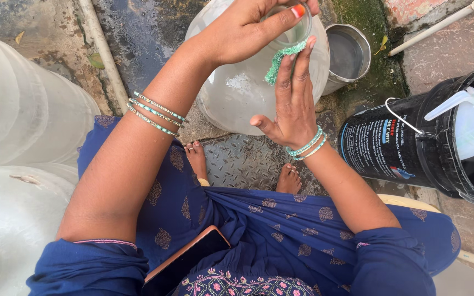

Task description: The person scrubs the exterior and interior of a large transparent water dispenser bottle using a green sponge. They dip the sponge into a metal bucket of water, scrub the bottle's surface, and then clean the inside of the bottle's opening.

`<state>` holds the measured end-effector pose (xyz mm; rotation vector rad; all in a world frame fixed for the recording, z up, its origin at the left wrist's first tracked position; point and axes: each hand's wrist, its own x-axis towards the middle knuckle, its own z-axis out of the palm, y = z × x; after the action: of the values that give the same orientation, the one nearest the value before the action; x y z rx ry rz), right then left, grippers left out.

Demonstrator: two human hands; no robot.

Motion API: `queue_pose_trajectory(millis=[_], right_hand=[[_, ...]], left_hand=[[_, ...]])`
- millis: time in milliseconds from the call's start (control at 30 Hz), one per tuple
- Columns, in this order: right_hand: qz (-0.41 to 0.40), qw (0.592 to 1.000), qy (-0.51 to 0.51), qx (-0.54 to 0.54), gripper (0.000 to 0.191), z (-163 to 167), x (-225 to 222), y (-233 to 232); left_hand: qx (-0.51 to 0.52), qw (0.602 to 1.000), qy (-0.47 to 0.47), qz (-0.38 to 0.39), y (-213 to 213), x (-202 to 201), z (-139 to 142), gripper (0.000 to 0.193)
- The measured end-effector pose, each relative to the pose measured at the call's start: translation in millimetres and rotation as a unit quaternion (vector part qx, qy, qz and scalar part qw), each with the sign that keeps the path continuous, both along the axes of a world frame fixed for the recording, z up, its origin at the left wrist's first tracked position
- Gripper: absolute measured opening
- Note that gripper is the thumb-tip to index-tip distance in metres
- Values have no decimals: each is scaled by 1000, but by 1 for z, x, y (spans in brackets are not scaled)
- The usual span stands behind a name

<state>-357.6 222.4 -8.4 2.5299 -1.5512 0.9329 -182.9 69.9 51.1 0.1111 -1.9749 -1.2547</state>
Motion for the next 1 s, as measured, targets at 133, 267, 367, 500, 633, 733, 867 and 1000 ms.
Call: queue_pose_trajectory(millis=[133,267,367,500,633,733,867,1000], right_hand=[[-28,1000,12,-4,108,-3,5,5],[-34,999,-27,3,104,-4,12,10],[-35,996,-76,16,105,2,20,18],[-24,980,-195,38,108,19,22,22],[35,938,-335,82,112,42,1,8],[92,878,-445,152,114,50,-13,0],[125,832,-503,198,110,50,-18,2],[147,830,-505,186,107,53,-14,7]], left_hand=[[59,998,15,-1,6,-11,-5,37],[36,998,43,19,14,-18,-8,29],[55,997,42,-34,15,-14,-6,43],[93,990,26,-104,22,-11,0,67],[73,993,20,-93,37,-13,1,85],[62,996,35,-50,48,-19,-5,91],[50,998,36,3,52,-26,-15,89],[40,998,36,15,49,-27,-19,87]])
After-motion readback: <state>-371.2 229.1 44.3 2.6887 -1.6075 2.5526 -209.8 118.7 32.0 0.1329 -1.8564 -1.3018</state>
